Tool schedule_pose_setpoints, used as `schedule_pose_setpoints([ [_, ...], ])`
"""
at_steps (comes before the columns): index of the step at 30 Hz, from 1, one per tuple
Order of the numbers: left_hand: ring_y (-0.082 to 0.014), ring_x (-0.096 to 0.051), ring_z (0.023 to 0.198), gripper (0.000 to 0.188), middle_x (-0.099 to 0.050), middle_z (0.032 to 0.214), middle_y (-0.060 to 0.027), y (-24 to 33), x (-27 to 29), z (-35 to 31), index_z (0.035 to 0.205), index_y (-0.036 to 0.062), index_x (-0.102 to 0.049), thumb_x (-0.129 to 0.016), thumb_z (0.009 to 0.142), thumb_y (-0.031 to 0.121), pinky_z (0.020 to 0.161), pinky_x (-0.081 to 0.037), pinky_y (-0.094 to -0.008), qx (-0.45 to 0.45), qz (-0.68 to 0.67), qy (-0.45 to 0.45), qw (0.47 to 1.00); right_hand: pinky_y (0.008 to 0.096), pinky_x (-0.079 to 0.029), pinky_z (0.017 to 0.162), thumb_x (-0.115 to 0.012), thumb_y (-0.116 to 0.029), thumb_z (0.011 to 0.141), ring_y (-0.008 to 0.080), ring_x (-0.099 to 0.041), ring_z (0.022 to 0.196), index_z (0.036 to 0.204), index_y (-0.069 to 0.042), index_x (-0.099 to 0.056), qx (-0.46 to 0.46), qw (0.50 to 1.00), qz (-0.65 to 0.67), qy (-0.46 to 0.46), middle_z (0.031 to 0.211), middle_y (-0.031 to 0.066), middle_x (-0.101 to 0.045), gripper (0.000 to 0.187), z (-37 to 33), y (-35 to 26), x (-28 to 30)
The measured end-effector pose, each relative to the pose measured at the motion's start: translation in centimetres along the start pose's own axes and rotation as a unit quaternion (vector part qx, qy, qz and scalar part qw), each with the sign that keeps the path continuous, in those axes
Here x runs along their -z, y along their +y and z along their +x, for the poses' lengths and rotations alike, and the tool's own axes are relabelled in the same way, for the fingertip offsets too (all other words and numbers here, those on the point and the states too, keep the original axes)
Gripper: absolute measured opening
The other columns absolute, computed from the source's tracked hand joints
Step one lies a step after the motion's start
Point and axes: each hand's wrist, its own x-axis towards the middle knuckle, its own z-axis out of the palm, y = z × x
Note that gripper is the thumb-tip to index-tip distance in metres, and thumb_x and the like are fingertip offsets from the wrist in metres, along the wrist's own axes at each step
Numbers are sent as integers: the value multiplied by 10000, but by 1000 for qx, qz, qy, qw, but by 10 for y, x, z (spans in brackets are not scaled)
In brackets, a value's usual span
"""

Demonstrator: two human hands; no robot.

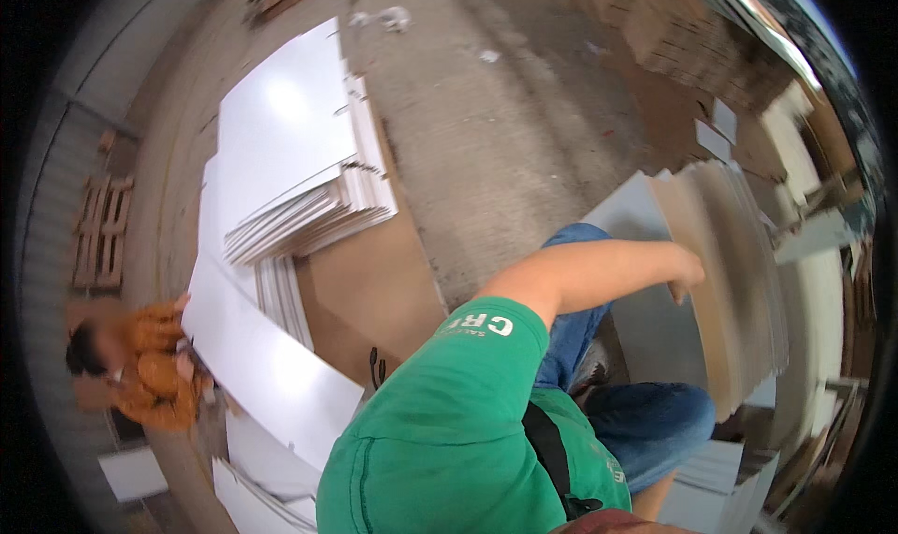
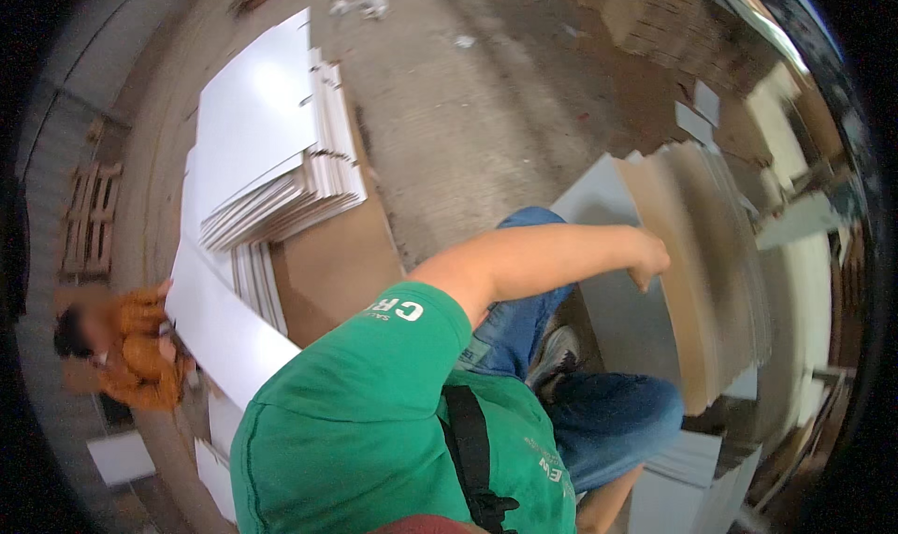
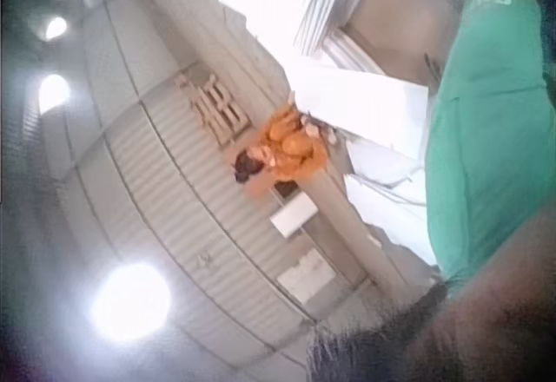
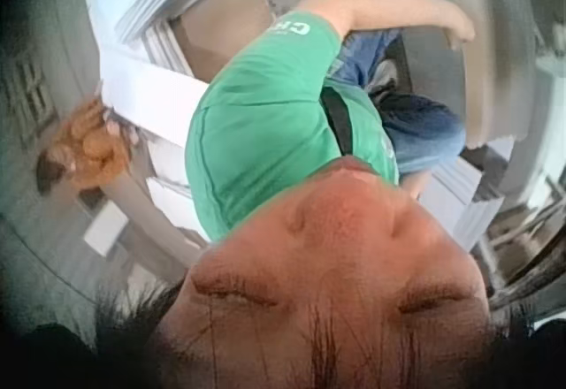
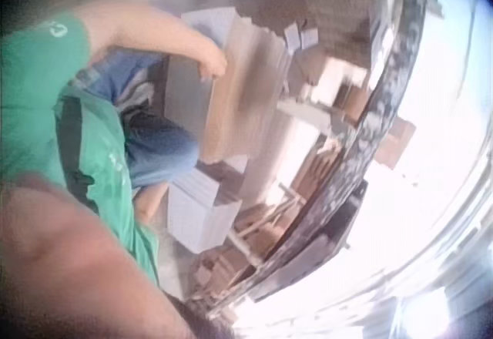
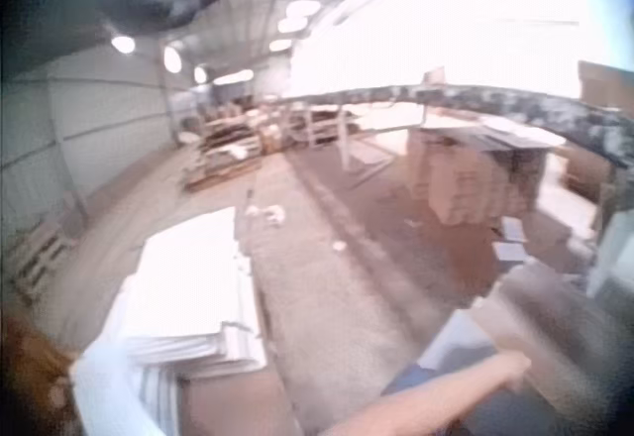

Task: The person sits on the floor in a warehouse and repeatedly peels small white labels from a sheet, then places them on the edges of stacked flat panels. The person handles the label sheet and the panels by hand, working one at a time.

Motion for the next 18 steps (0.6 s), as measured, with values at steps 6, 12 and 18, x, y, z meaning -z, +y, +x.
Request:
schedule_pose_setpoints([
  [6,-282,-586,948,349,-631,990,-120,-16,4,-12,999,67,-634,-660,731,289,758,-483,-407,71,1,-11,997,363,-458,718,-521,-116,803,258,-579,860,1061,37,-548,59,984,-55,-161,986,192,-600,301,45,-5,-16],
  [12,-309,-595,875,353,-633,941,-133,-40,11,-35,998,57,-621,-652,725,278,735,-480,-418,100,-72,159,979,366,-456,712,-523,-115,797,258,-582,854,1049,40,-554,138,941,-107,-289,968,201,-606,298,70,-4,-27],
  [18,-310,-589,856,326,-621,943,-132,-3,-12,-182,992,73,-611,-632,725,258,754,-453,-422,214,-119,513,822,369,-453,707,-525,-114,790,257,-584,847,1037,43,-560,220,898,-126,-360,950,211,-613,295,102,-15,-21],
])
